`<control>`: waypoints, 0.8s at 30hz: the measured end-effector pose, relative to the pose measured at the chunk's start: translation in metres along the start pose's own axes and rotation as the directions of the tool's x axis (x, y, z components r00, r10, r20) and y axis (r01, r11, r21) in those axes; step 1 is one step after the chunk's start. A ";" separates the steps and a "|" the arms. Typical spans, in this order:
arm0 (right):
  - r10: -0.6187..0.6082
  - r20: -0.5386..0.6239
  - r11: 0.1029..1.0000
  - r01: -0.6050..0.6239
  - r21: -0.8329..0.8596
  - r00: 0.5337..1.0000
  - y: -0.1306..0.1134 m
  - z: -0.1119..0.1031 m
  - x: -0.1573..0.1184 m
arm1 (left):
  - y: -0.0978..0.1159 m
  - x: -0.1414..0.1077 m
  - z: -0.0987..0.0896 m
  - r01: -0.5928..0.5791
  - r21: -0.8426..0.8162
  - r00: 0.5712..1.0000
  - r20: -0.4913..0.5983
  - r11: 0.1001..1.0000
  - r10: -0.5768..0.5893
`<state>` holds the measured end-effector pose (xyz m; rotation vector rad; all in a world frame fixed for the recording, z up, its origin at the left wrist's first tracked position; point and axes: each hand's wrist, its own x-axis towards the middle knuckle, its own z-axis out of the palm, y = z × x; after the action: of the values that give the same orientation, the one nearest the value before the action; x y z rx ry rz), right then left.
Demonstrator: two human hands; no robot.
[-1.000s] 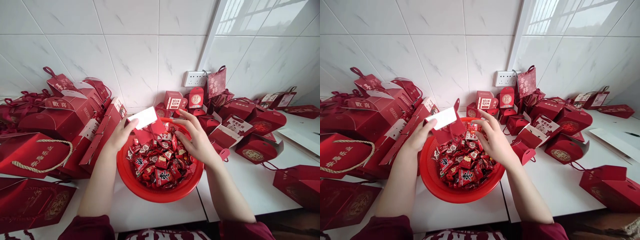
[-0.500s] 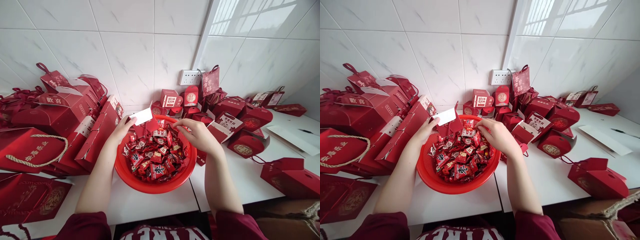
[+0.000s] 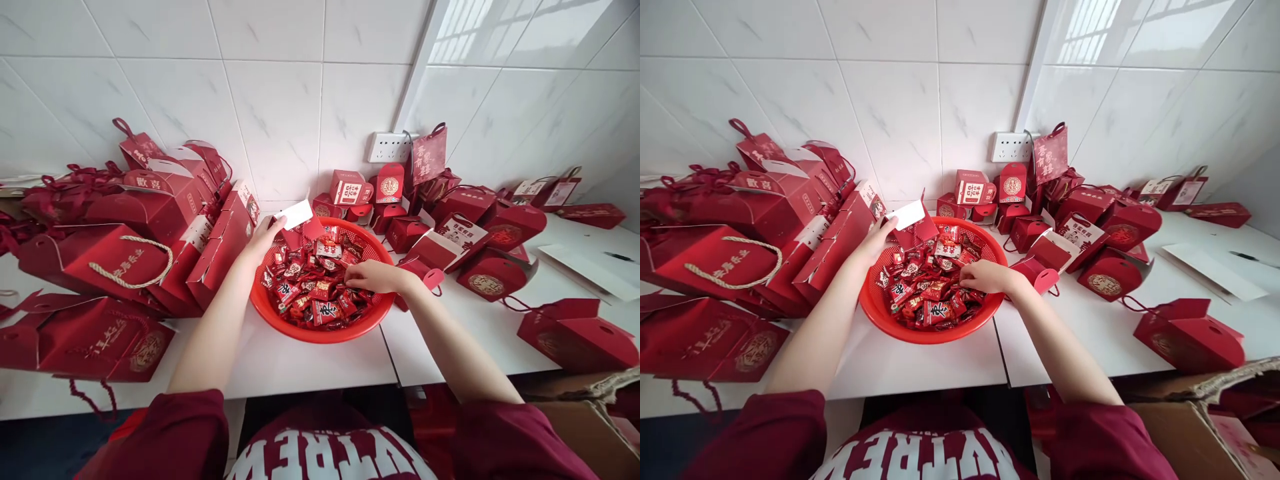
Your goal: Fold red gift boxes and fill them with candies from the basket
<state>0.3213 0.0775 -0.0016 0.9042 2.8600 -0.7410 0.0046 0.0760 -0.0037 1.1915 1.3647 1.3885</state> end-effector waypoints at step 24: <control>0.112 -0.228 0.993 -0.116 -0.003 0.967 -0.004 0.018 -0.015 | 0.003 -0.002 0.004 0.041 -0.200 0.995 0.099 0.979 -0.022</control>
<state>0.3297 0.0588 -0.0130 1.2141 2.9678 -0.6406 0.0095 0.0744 -0.0008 1.0832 1.1416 1.3933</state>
